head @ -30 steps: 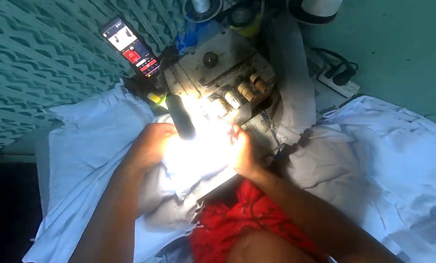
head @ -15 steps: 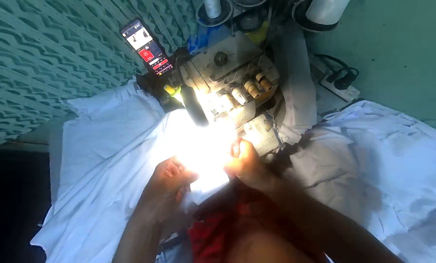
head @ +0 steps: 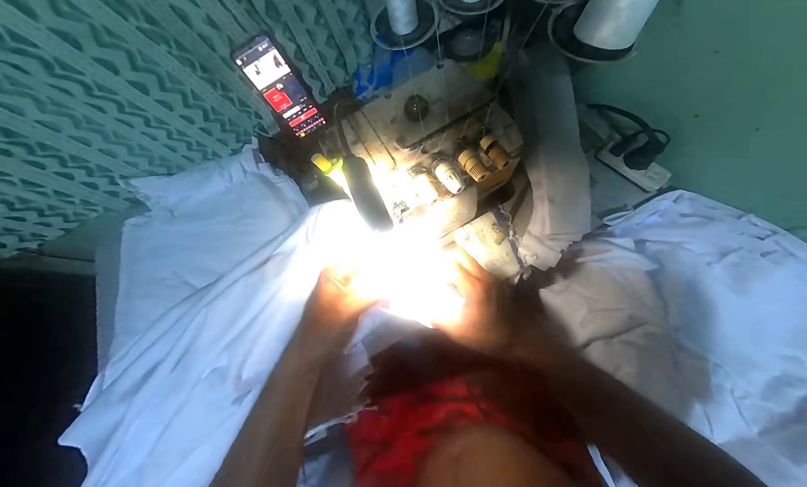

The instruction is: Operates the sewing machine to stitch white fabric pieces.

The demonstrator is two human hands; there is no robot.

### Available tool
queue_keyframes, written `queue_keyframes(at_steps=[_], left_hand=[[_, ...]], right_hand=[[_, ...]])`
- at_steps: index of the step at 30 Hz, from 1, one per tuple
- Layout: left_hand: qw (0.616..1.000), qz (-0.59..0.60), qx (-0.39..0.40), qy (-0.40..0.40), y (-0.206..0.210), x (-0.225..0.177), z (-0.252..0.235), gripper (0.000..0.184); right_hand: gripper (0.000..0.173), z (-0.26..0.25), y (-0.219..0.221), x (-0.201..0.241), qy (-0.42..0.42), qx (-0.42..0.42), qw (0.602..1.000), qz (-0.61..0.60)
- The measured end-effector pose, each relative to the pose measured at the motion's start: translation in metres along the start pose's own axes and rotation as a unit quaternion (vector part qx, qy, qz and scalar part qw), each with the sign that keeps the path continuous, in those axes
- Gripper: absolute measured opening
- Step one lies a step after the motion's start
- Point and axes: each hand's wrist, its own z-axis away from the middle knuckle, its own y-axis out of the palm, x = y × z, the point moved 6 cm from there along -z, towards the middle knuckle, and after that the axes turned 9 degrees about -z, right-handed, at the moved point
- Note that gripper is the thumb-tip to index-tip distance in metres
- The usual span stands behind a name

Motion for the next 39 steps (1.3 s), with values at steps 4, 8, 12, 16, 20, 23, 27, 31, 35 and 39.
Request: queue_keyframes(at_steps=[4, 8, 12, 16, 20, 23, 27, 31, 35, 39], left_hand=[[0.960, -0.279, -0.015, -0.006, -0.032, -0.020, -0.015, 0.016], [0.936, -0.353, 0.000, -0.004, -0.048, -0.032, -0.017, 0.009], [0.878, -0.475, -0.061, -0.012, -0.050, -0.037, -0.023, 0.013], [0.831, -0.552, -0.065, 0.006, -0.041, -0.043, -0.028, 0.008], [0.842, -0.534, -0.056, 0.052, -0.035, -0.039, -0.031, 0.013], [0.822, -0.550, -0.082, 0.126, -0.028, -0.033, -0.034, 0.015], [0.786, -0.596, -0.132, 0.097, -0.018, -0.029, -0.022, 0.010], [0.822, -0.536, -0.132, 0.136, -0.020, -0.020, -0.035, 0.019], [0.812, -0.553, -0.130, 0.138, -0.024, -0.024, -0.061, 0.013], [0.812, -0.550, -0.159, 0.114, -0.026, -0.029, -0.073, 0.018]], right_hand=[[0.014, -0.002, 0.002, -0.023, 0.026, -0.035, 0.996, -0.080], [0.015, 0.000, 0.003, -0.035, 0.073, -0.060, 0.985, -0.145], [0.016, -0.001, 0.007, -0.049, 0.153, -0.083, 0.978, -0.117], [0.006, -0.002, 0.007, -0.048, 0.195, -0.064, 0.965, -0.166], [0.030, -0.007, 0.009, -0.042, 0.233, 0.009, 0.952, -0.199], [0.013, -0.015, 0.015, -0.049, 0.224, 0.032, 0.963, -0.147], [0.022, 0.002, 0.002, -0.046, 0.116, -0.008, 0.993, -0.024], [0.017, 0.009, -0.003, -0.040, 0.137, -0.041, 0.984, -0.107], [0.011, -0.004, 0.012, -0.032, 0.188, -0.069, 0.950, -0.239], [0.010, -0.006, 0.018, -0.030, 0.190, -0.078, 0.946, -0.252]])
